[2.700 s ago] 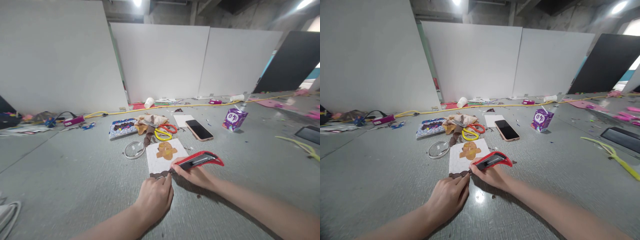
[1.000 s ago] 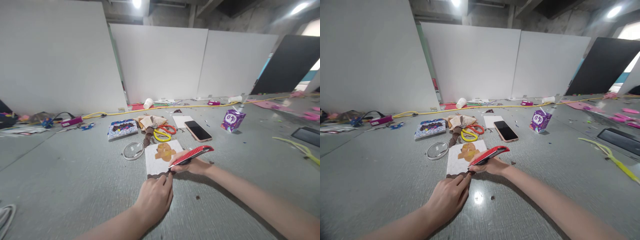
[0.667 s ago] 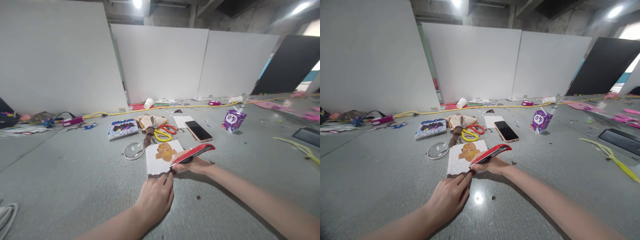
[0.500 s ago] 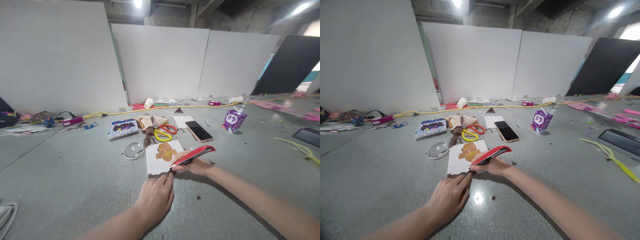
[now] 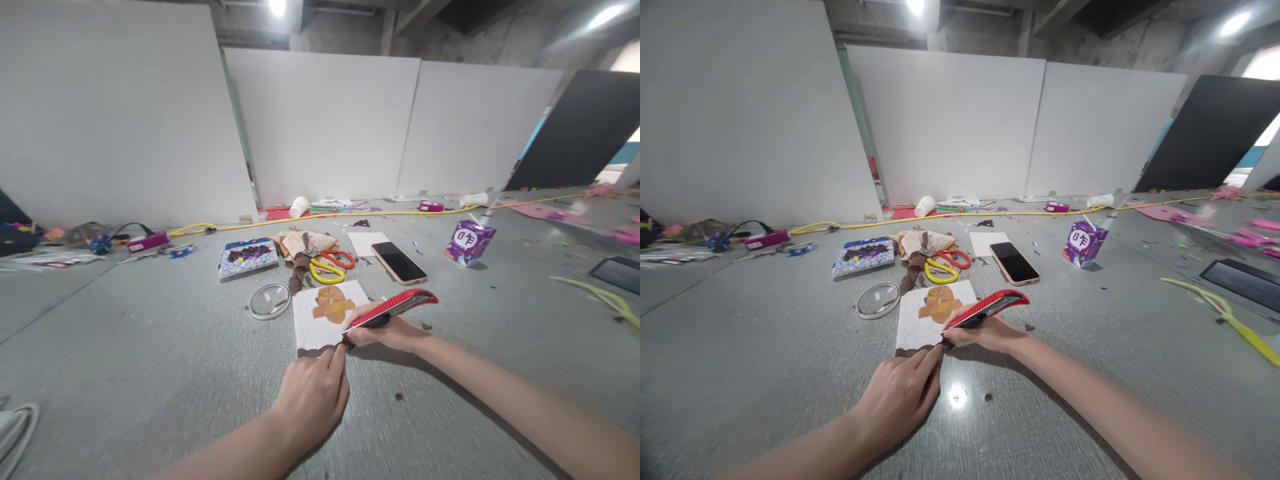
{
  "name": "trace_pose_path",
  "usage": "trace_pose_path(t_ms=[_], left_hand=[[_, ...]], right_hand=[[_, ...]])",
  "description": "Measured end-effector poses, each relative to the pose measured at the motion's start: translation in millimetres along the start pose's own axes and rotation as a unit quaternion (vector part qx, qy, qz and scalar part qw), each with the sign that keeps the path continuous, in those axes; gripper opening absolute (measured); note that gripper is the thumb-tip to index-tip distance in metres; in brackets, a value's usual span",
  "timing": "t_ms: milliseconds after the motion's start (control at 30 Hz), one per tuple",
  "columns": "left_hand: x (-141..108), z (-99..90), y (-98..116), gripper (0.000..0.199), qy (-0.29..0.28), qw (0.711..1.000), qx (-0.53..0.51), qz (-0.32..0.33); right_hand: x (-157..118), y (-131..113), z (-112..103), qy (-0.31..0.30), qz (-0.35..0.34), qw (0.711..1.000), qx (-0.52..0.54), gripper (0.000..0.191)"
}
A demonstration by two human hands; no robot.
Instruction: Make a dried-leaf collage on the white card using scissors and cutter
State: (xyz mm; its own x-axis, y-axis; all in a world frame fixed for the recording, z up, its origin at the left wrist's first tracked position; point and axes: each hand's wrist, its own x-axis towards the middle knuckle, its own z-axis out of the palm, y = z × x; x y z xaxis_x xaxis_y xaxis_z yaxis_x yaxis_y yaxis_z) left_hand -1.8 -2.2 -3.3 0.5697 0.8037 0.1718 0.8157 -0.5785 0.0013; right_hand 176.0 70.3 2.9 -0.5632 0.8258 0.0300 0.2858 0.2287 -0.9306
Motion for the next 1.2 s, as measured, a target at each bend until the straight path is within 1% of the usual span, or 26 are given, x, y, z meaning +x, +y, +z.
trace_pose_path(t_ms=[200,300,400,467,533,633,700,967,1200], left_hand=[[-0.2,0.7,0.6,0.031,-0.003,1.000,-0.004,-0.007],[0.0,-0.4,1.0,0.031,-0.010,1.000,-0.004,-0.011],[0.7,-2.6,1.3,0.030,-0.021,1.000,-0.011,-0.012],[1.3,-4.0,1.5,0.029,-0.028,0.999,-0.017,-0.014],[1.4,-4.8,1.6,0.029,-0.029,0.999,-0.021,-0.017],[1.0,-4.2,1.4,0.032,-0.022,0.999,-0.023,-0.016],[0.6,-3.2,0.9,0.033,-0.018,0.999,-0.024,-0.014],[-0.5,-1.5,0.2,0.034,-0.019,0.999,-0.036,-0.024],[1.5,-1.9,-0.3,0.034,-0.019,0.999,-0.033,-0.022]], right_hand=[[-0.8,-0.2,-1.0,-0.034,-0.069,0.996,-0.046,0.021],[-2.1,-3.3,-1.5,-0.045,-0.102,0.988,-0.108,0.022],[-3.2,-5.9,-0.7,-0.052,-0.139,0.973,-0.179,0.021],[-3.7,-5.7,0.4,-0.055,-0.151,0.966,-0.204,0.018],[-4.2,-4.4,1.4,-0.040,-0.142,0.969,-0.198,0.017],[-5.6,-2.9,1.6,-0.004,-0.120,0.983,-0.137,0.016],[-6.8,-3.6,1.3,-0.001,-0.120,0.987,-0.109,0.016],[-8.0,-7.1,1.9,-0.013,-0.128,0.981,-0.146,0.015],[-6.4,-5.8,1.8,0.001,-0.130,0.980,-0.147,0.015]])
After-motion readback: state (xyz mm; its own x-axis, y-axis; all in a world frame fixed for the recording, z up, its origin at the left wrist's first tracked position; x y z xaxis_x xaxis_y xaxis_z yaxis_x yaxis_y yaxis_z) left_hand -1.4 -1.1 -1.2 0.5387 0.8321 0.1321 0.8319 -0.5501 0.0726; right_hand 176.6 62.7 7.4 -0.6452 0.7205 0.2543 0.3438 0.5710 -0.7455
